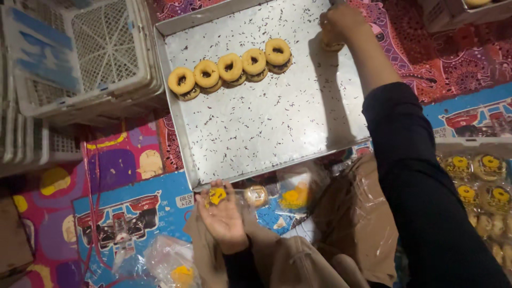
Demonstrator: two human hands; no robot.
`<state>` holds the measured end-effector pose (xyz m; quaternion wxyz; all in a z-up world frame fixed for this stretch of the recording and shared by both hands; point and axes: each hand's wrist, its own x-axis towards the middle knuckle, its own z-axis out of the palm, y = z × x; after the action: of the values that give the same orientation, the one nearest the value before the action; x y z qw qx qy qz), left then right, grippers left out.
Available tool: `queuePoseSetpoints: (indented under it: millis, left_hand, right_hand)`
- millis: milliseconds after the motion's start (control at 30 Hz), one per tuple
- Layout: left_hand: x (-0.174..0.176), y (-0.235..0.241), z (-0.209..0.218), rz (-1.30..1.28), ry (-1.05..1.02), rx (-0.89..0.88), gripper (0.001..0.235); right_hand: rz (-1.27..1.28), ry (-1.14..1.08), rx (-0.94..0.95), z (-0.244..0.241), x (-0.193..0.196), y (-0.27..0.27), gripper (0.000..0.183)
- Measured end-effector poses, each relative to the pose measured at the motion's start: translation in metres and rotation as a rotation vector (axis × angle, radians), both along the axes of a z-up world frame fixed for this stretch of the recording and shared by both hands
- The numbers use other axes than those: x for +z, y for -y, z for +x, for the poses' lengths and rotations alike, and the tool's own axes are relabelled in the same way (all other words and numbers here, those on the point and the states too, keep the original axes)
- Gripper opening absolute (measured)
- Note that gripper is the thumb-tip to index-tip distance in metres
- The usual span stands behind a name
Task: The person sits on the floor and individually wraps donuts in clear plastic bags. They pick donuts from a metal tray, place them into bags, and then place the packaged donuts into a white plastic crate.
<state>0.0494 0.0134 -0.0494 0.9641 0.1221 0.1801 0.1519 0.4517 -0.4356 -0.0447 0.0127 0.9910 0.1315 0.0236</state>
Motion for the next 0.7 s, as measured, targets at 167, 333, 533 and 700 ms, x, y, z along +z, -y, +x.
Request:
queuePoseSetpoints:
  millis: [167,333,533,700]
  left_hand:
    - [0.023,0.005,0.025,-0.318,0.033,-0.173,0.037]
    - [0.016,0.035,0.051,-0.57,0.002,-0.084,0.038]
    - [0.026,0.095,0.009,-0.373,0.278,-0.101,0.034]
    - [0.053,0.102,-0.021,-0.228,0.298,-0.171,0.055]
  right_hand:
    - [0.458,0.289,0.134,-0.084,0.066,-0.033,0.05]
    - [1.479,0.076,0.047,-0.307,0.074,-0.135,0.079]
    - [0.899,0.256,-0.041,-0.463,0.096,-0.213,0.092]
    - [0.814,0.216,0.101,-0.449,0.118,-0.234,0.092]
